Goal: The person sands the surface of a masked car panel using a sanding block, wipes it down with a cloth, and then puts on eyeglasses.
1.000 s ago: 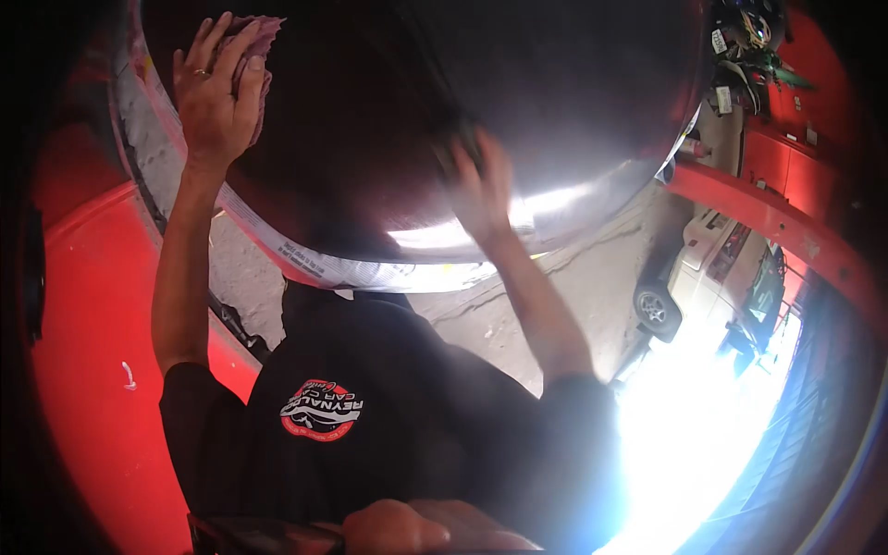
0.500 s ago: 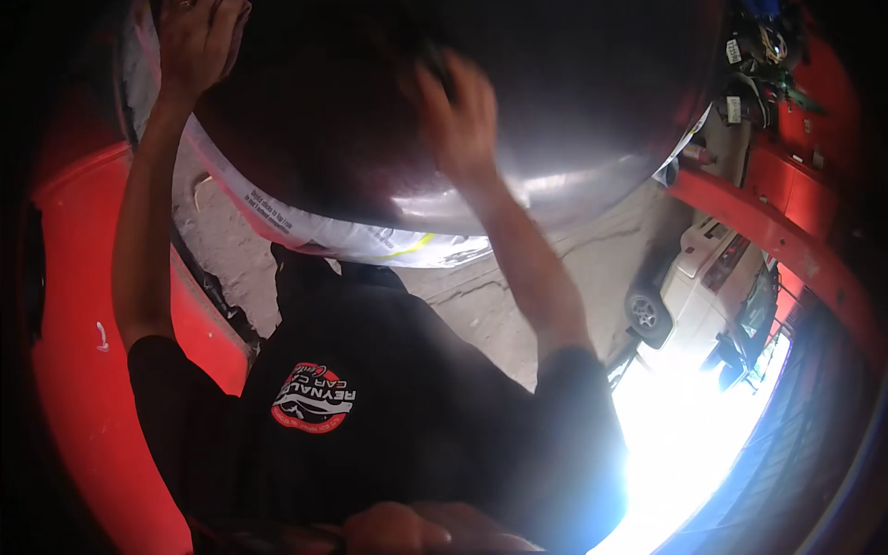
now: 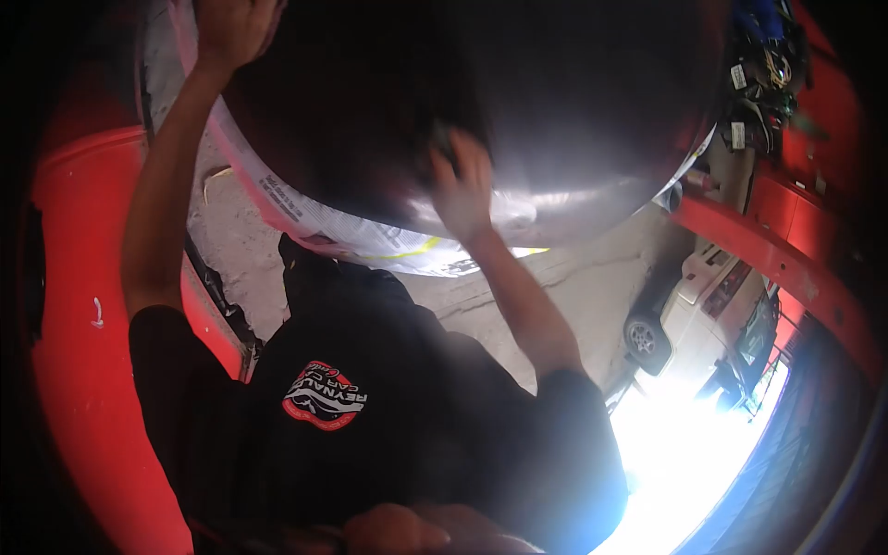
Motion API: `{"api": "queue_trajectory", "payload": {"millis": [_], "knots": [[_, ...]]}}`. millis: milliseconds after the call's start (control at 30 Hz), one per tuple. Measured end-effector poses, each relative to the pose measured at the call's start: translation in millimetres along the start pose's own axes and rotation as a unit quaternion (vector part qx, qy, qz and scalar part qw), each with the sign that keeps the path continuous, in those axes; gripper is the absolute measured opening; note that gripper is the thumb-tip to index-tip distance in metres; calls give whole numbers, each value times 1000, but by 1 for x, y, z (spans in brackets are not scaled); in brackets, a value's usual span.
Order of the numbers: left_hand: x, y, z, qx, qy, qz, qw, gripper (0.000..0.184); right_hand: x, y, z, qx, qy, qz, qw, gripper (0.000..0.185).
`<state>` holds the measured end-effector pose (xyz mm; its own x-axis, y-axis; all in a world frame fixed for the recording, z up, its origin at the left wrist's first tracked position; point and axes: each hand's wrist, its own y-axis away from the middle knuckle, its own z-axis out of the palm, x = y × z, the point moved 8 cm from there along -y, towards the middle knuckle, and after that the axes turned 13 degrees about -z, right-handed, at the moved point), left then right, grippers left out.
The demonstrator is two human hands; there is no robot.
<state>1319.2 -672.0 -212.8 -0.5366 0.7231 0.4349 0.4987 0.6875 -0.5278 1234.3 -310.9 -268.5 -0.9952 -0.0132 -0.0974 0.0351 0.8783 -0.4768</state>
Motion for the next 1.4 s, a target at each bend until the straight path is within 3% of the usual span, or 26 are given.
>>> {"api": "queue_trajectory", "payload": {"millis": [67, 200, 267, 367, 467, 633, 667, 733, 800, 867, 933, 1000, 1067, 1133, 1200, 1333, 1400], "knots": [[5, -1, -2, -23, -1, 12, 1000, 37, -17, 95, -3, 4, -18, -17, 1000, 45], [7, -1, -5, 6, 10, 10, 1000, 36, -24, -75, 14, 12, -80, -38, 996, 44], [5, 1, -4, 10, 7, 12, 1000, 36, -12, -149, 35, 32, -70, 7, 997, 44], [10, 3, -9, 4, 11, 30, 999, 35, -21, -113, 22, 35, -61, -13, 997, 43], [8, 4, -15, 28, 50, 20, 998, 34, -53, 13, 21, 26, -89, -37, 995, 40], [0, 2, -9, -2, 75, -9, 997, 40, -55, -188, 45, 48, -85, -11, 995, 32], [0, 3, -7, 4, 65, 16, 998, 47, -54, -203, 47, 57, -85, -25, 994, 32], [-14, -3, -3, 37, 75, -34, 996, 46, -48, -226, 56, 61, -97, -30, 993, 31], [-4, 29, -19, 108, 111, -122, 980, 57, -49, -172, 42, 40, -65, -40, 996, 37], [25, 77, -29, -10, 109, -128, 986, 61, -52, -82, 30, 0, -46, -18, 999, 38], [50, 145, -26, -55, 153, -139, 977, 74, -48, -22, 23, -38, -30, -2, 999, 40], [78, 201, -8, -111, 150, -122, 975, 81, -48, -18, 21, -51, -31, 16, 998, 42], [85, 221, -7, -87, 126, -101, 983, 82, -51, -19, 23, -71, -22, 23, 997, 43], [73, 202, -12, -92, 97, -80, 988, 87, -54, -14, 24, -87, -15, 14, 996, 45], [41, 166, -3, -121, 74, -204, 969, 93, -53, -13, 27, -90, 3, 39, 995, 48], [-13, 67, -18, 19, 116, -284, 952, 90, -51, -9, 27, -105, 10, 31, 994, 53], [-36, 19, -11, 36, 131, -286, 948, 89, -53, -16, 26, -127, 10, 20, 992, 70]]}}
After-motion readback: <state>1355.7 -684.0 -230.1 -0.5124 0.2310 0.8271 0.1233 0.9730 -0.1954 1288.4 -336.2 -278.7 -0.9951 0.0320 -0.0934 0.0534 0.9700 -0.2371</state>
